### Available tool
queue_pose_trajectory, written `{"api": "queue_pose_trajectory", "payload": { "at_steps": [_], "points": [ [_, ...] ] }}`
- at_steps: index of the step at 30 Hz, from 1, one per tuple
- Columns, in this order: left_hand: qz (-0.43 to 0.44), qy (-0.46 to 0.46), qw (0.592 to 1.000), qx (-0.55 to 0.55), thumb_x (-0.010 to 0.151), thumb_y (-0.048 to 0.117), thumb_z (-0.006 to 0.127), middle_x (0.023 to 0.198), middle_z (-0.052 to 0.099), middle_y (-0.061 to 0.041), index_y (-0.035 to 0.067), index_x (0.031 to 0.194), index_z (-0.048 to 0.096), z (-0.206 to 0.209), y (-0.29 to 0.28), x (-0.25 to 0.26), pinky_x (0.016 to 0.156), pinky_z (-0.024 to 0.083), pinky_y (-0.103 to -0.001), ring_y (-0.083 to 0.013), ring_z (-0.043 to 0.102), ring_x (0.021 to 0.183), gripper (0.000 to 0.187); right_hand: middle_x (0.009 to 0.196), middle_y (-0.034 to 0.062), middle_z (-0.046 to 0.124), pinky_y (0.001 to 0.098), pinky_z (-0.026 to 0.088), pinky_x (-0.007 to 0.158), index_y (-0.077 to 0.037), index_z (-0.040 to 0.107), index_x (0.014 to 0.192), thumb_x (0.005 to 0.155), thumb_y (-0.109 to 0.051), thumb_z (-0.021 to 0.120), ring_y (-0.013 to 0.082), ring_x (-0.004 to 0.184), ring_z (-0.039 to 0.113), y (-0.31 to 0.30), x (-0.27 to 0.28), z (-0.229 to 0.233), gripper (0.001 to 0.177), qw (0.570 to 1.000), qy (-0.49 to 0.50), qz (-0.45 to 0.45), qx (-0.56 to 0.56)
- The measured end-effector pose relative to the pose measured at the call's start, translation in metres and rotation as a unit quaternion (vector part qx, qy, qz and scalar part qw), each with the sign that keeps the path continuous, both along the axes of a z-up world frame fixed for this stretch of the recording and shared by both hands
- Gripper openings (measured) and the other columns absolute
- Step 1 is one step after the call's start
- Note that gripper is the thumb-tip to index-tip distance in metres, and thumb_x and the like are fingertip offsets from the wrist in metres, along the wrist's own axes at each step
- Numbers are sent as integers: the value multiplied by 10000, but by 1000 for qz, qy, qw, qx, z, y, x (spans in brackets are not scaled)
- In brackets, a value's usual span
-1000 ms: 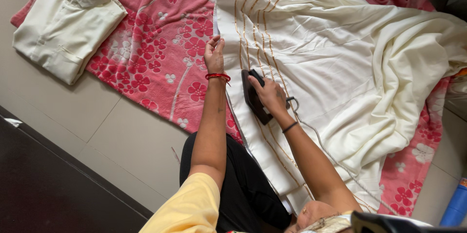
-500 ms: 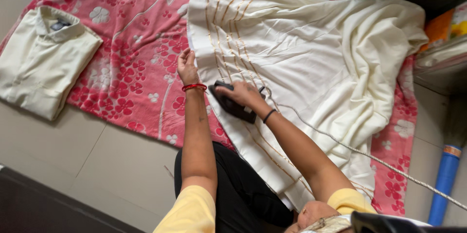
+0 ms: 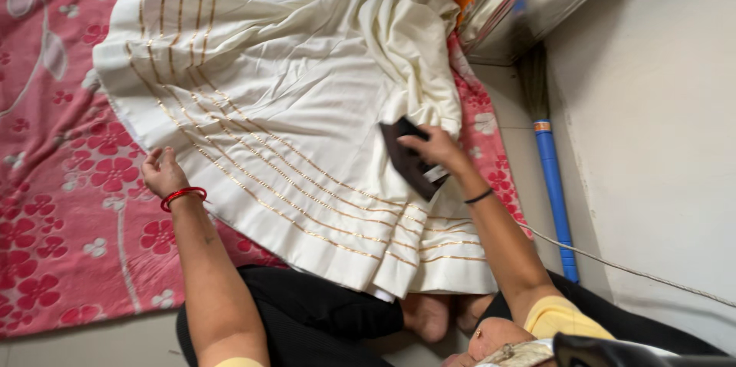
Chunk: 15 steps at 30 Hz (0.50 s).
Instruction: The person irons a white cloth with gold stripes laid out on a pink floral blanket on the floor. They use a black electric iron to smooth the fabric, periodically lifting and repositioning the cloth to access different sections.
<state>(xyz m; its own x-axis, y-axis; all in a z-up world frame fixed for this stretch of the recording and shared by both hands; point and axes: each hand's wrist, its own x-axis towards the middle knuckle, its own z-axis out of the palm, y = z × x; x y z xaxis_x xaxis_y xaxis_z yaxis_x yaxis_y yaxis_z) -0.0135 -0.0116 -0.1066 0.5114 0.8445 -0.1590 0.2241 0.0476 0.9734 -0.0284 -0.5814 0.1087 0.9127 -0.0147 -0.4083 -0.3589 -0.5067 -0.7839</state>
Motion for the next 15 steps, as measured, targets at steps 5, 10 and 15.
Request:
{"api": "queue_pose_trajectory", "payload": {
  "at_steps": [5,10,15],
  "points": [
    [-3,195,977,83,817,370,832,1449,436,-184,187,1296,601,9,-30,-13,1044,420,-492,-376,444,1303,562,846,-38,626,248,471,514,-102,608,1010,850,-118,756,57,622,561,-118,9,-17,219,952,-215,-180,125],
    [-12,222,958,183,764,398,884,1419,450,-261,157,1461,429,2,-48,-26,1103,373,-531,-451,427,1327,867,964,-45,573,250,487,827,-95,583,1098,880,9,736,80,873,562,-178,8,-59,287,889,-332,-235,211],
    [-5,225,959,172,778,379,868,1520,361,-332,109,1567,220,9,-48,-39,1060,394,-531,-491,452,1312,1056,998,-43,571,266,487,957,-121,557,1113,900,46,701,96,962,574,-177,-22,-99,306,832,-389,-259,300]
  ]
}}
